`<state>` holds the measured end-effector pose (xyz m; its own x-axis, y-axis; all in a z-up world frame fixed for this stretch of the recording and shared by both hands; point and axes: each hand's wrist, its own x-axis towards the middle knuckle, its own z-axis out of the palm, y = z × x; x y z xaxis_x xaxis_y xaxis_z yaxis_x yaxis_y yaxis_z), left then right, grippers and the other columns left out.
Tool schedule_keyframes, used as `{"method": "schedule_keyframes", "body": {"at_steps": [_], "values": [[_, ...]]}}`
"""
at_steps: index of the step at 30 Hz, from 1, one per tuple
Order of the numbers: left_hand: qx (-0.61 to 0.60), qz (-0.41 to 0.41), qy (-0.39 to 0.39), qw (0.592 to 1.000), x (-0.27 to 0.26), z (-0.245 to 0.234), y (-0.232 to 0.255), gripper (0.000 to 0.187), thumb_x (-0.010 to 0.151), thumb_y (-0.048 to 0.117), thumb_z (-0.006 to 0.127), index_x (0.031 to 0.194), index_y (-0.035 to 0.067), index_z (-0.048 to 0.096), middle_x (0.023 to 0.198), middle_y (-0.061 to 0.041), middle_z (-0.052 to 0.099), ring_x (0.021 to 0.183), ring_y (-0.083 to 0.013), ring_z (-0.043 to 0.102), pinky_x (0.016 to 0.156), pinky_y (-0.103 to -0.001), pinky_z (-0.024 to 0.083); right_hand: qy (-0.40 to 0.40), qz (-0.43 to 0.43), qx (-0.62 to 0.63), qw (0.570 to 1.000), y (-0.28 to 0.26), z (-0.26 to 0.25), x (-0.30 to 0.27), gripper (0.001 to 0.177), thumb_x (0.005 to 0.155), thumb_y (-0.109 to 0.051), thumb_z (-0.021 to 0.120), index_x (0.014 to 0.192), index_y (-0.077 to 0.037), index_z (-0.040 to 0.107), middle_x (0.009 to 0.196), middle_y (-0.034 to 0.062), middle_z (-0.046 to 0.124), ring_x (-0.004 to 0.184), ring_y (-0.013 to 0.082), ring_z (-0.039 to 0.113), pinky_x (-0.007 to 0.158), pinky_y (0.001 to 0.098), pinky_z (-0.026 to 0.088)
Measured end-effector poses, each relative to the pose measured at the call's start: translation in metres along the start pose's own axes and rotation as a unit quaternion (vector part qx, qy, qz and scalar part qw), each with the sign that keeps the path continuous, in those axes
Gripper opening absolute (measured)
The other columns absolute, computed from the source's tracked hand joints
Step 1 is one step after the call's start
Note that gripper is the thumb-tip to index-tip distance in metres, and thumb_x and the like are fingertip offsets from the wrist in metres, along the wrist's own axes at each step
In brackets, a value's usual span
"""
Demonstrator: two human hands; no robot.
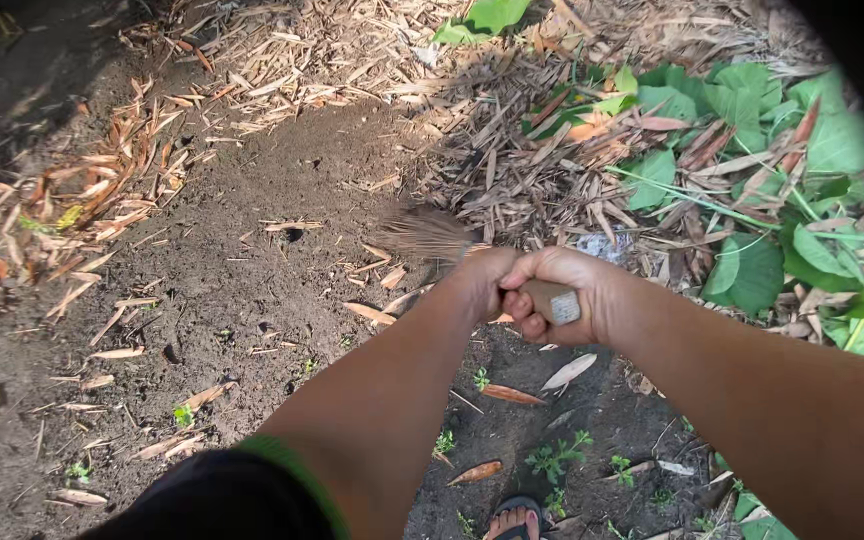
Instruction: The person sweeps dry leaves and foliage across the dirt ground using a small hand broom.
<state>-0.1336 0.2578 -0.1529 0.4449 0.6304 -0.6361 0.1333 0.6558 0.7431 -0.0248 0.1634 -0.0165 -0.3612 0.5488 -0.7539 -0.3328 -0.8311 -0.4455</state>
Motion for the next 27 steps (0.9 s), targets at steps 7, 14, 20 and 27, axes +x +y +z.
{"method": "schedule_keyframes", "body": {"at_steps": [7,14,20,27], "values": [[0.094,0.041,-0.188,0.977,0.053,0.067,0.058,0.026,0.085,0.029,0.071,0.093,0.004,0.068,0.078,-0.007,0.07,0.065,-0.0191,0.065,0.059,-0.037,0.054,0.149,-0.153,0.086,0.973,-0.017,-0.017,-0.011,0.013,0.083,-0.008,0.061,0.089,-0.01,0.05,0.066,0.0046,0.051,0.049,0.0199,0.05,0.046,0.0357,0.046],[0.148,0.166,-0.234,0.946,-0.016,0.117,0.088,0.028,0.088,0.03,0.072,0.098,0.004,0.067,0.082,-0.007,0.07,0.069,-0.0189,0.066,0.062,-0.037,0.055,0.262,-0.28,0.125,0.915,0.011,0.01,-0.058,0.01,0.082,-0.002,0.059,0.09,-0.008,0.059,0.075,0.0067,0.06,0.058,0.0208,0.059,0.052,0.0388,0.05],[0.149,0.132,-0.116,0.973,-0.07,0.127,0.068,0.024,0.084,0.024,0.067,0.09,0.0,0.07,0.073,-0.01,0.068,0.055,-0.0191,0.062,0.044,-0.037,0.049,0.175,-0.215,0.133,0.952,0.034,0.004,-0.107,0.007,0.083,-0.009,0.061,0.084,-0.01,0.054,0.063,0.0022,0.054,0.05,0.0153,0.052,0.044,0.0348,0.044],[0.012,-0.094,-0.214,0.972,-0.011,0.185,-0.033,0.016,0.087,0.011,0.053,0.089,0.008,0.068,0.064,-0.005,0.06,0.042,-0.0155,0.052,0.031,-0.027,0.041,0.181,-0.098,0.195,0.959,0.074,-0.079,-0.136,0.008,0.085,-0.012,0.062,0.088,-0.01,0.056,0.066,0.0001,0.057,0.05,0.0103,0.052,0.043,0.0266,0.037]]}}
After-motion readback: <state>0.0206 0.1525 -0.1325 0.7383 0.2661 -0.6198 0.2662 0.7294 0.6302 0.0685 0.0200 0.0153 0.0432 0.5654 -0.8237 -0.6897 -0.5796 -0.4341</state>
